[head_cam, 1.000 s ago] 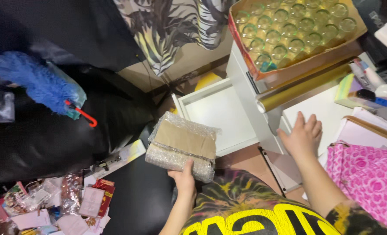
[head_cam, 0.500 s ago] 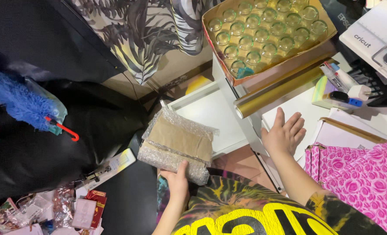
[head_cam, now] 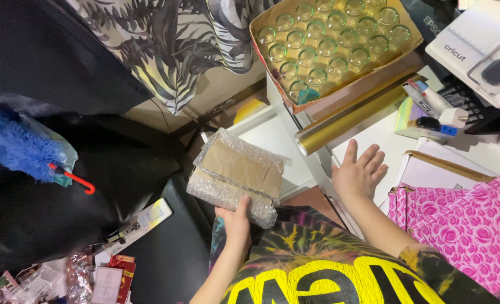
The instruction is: The person unpacks bubble wrap and a cardboard insert, then places small green glass bowls into the compartments of the insert. They handle the items one at a time and arrange them in the tray.
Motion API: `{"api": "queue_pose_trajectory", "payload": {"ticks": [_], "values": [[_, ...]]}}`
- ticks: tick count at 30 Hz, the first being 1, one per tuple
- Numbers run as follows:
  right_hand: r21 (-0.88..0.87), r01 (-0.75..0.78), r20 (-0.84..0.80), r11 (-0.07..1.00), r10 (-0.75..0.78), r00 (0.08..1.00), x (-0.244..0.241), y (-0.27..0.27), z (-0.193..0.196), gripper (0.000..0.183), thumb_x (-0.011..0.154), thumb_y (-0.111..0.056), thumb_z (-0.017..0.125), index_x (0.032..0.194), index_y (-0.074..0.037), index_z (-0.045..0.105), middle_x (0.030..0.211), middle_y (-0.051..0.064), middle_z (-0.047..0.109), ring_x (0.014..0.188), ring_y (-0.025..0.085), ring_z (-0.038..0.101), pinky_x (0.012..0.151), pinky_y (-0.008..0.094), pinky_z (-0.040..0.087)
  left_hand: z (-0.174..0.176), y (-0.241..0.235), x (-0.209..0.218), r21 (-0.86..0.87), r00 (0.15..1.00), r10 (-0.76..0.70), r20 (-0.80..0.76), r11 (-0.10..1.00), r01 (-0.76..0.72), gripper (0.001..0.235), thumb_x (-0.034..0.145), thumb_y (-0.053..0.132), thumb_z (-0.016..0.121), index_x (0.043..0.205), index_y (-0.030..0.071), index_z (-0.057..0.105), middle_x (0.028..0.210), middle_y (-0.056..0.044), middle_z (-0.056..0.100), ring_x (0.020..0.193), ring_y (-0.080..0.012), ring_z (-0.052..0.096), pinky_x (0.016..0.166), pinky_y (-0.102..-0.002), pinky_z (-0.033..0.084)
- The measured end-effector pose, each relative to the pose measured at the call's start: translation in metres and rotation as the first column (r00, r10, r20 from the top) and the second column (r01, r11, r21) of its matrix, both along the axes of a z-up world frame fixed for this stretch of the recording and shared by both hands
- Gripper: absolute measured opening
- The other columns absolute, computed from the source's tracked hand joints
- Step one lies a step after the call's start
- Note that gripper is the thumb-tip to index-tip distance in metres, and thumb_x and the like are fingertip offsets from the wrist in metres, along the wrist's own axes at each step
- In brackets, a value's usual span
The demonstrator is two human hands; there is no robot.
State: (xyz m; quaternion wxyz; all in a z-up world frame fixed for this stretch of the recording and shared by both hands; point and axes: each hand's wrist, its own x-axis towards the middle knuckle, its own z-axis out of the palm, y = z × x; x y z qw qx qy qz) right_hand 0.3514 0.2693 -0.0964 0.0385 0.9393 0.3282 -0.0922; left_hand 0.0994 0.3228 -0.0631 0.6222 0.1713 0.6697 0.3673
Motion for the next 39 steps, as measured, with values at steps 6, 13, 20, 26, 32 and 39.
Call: {"api": "queue_pose_trajectory", "payload": {"ticks": [6,13,20,26,32,39], "values": [[-0.023,0.001,0.001,1.000,-0.001,1.000,-0.001,0.002,0.002,0.079,0.079,-0.038,0.053,0.144,-0.017,0.015,0.146,0.032,0.007,0.134,0.050,0.008,0.104,0.061,0.010,-0.008,-0.008,-0.018,-0.003,0.985,-0.048,-0.167,0.999,0.048,0.086,0.063,0.023,0.068,0.132,0.009,0.018,0.127,-0.018,0.047,0.108,-0.0268,0.053,0.093,-0.037,0.042],[-0.088,0.009,-0.040,0.996,-0.012,0.999,-0.003,0.001,0.014,0.077,0.082,-0.041,0.047,0.145,-0.019,0.009,0.148,0.028,0.003,0.136,0.045,0.004,0.105,0.056,0.008,0.025,-0.011,-0.034,-0.060,0.995,0.060,-0.079,0.996,-0.065,0.085,0.070,0.015,0.064,0.135,0.008,0.009,0.134,-0.015,0.039,0.117,-0.0257,0.047,0.099,-0.038,0.041],[0.000,0.001,-0.014,1.000,-0.001,1.000,-0.006,-0.001,0.010,0.086,0.075,-0.054,0.050,0.145,-0.018,0.016,0.147,0.029,0.008,0.135,0.046,0.008,0.105,0.057,0.009,0.023,-0.013,-0.056,-0.036,0.984,0.087,-0.156,0.995,-0.094,0.075,0.071,0.018,0.064,0.129,0.010,0.017,0.131,-0.015,0.039,0.113,-0.0251,0.047,0.095,-0.038,0.041],[0.011,0.013,-0.039,1.000,-0.012,0.999,-0.002,-0.002,0.009,0.094,0.070,-0.062,0.050,0.144,-0.016,0.014,0.148,0.029,0.006,0.135,0.046,0.005,0.104,0.057,0.006,0.019,-0.003,-0.066,-0.032,0.984,0.130,-0.119,0.990,-0.135,0.072,0.073,0.016,0.063,0.128,0.008,0.018,0.131,-0.016,0.038,0.114,-0.0265,0.047,0.097,-0.039,0.041],[-0.032,0.035,-0.179,0.999,-0.040,0.983,-0.013,0.004,0.038,0.100,0.069,-0.052,0.060,0.146,-0.010,0.011,0.148,0.031,-0.001,0.136,0.048,-0.004,0.106,0.059,0.000,0.012,0.031,-0.075,0.108,0.964,0.195,-0.179,0.978,-0.177,0.090,0.074,0.016,0.067,0.137,0.000,0.005,0.140,-0.021,0.022,0.126,-0.0299,0.027,0.105,-0.043,0.023],[-0.039,0.018,-0.173,0.999,-0.024,0.985,-0.015,0.013,0.027,0.110,0.063,-0.050,0.062,0.146,-0.008,0.003,0.147,0.029,-0.006,0.135,0.048,-0.008,0.106,0.059,-0.003,-0.014,0.096,-0.119,0.314,0.950,0.179,-0.254,0.945,-0.094,0.076,0.074,0.019,0.065,0.130,0.004,0.015,0.136,-0.020,0.033,0.119,-0.0241,0.042,0.101,-0.036,0.035]]}}
